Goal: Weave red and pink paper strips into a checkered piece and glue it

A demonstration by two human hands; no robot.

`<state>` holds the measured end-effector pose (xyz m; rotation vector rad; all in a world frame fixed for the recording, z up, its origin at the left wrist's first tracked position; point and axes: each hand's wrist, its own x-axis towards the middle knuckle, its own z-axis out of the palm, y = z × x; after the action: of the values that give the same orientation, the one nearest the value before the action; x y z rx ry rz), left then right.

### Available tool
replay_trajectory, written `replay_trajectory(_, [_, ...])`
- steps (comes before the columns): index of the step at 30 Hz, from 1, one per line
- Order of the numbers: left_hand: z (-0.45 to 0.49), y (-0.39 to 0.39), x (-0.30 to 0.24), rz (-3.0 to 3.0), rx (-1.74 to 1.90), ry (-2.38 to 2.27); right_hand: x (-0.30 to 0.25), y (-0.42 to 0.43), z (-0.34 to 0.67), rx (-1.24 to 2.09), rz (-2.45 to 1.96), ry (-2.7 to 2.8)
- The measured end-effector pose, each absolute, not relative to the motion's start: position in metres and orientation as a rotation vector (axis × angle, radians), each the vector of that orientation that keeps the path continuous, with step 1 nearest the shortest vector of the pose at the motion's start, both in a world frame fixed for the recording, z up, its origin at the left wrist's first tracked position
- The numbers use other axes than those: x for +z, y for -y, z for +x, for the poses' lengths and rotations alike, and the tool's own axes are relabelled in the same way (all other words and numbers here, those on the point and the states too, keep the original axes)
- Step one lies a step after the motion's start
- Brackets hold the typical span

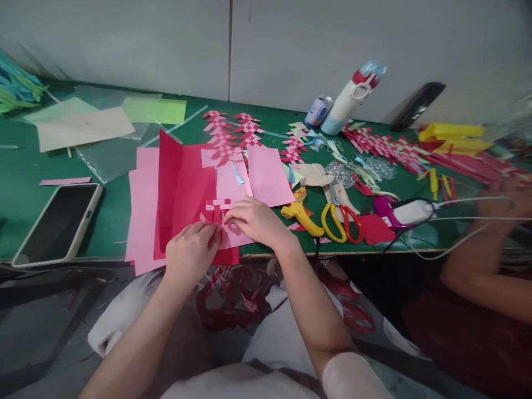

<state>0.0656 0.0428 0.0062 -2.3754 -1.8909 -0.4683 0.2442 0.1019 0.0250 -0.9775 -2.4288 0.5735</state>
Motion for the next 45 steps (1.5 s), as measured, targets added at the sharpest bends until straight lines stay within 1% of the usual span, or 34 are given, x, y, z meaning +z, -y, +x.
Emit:
replay_trajectory(4, [0.066, -0.042, 0.006, -2.366, -0.465, 1.894, 0.023, -0.102, 0.242, 0.585, -0.965, 2.470])
replay_trajectory(12, [0.064, -0.037, 0.010, -2.380, -0.508, 1.876, 0.017, -0.101, 0.243, 0.631, -1.108, 2.417])
replay_trajectory(19, [0.063, -0.030, 0.007, -2.434, -0.685, 1.878, 0.024, -0.100, 0.244, 0.612, -1.152, 2.293])
replay_trajectory(22, [0.062, -0.030, 0.005, -2.435, -0.573, 1.874, 0.027, -0.099, 0.244, 0.675, -1.196, 2.202])
replay_trajectory(27, [0.063, -0.033, 0.006, -2.499, -0.288, 1.680, 0.026, -0.100, 0.245, 0.722, -1.229, 2.100])
replay_trajectory(32, [0.064, -0.031, 0.007, -2.503, -0.185, 1.646, 0.027, -0.099, 0.245, 0.744, -1.192, 2.095])
replay_trajectory(35, [0.062, -0.031, 0.006, -2.489, -0.249, 1.675, 0.029, -0.095, 0.244, 0.781, -1.120, 2.200])
replay_trajectory(39, [0.057, -0.032, 0.003, -2.482, -0.428, 1.777, 0.032, -0.090, 0.242, 0.683, -1.142, 2.342])
replay_trajectory(42, [0.053, -0.032, 0.002, -2.509, -0.537, 1.788, 0.033, -0.092, 0.243, 0.627, -1.199, 2.291])
replay_trajectory(45, [0.048, -0.030, 0.001, -2.508, -0.721, 1.737, 0.031, -0.099, 0.244, 0.514, -1.269, 2.181])
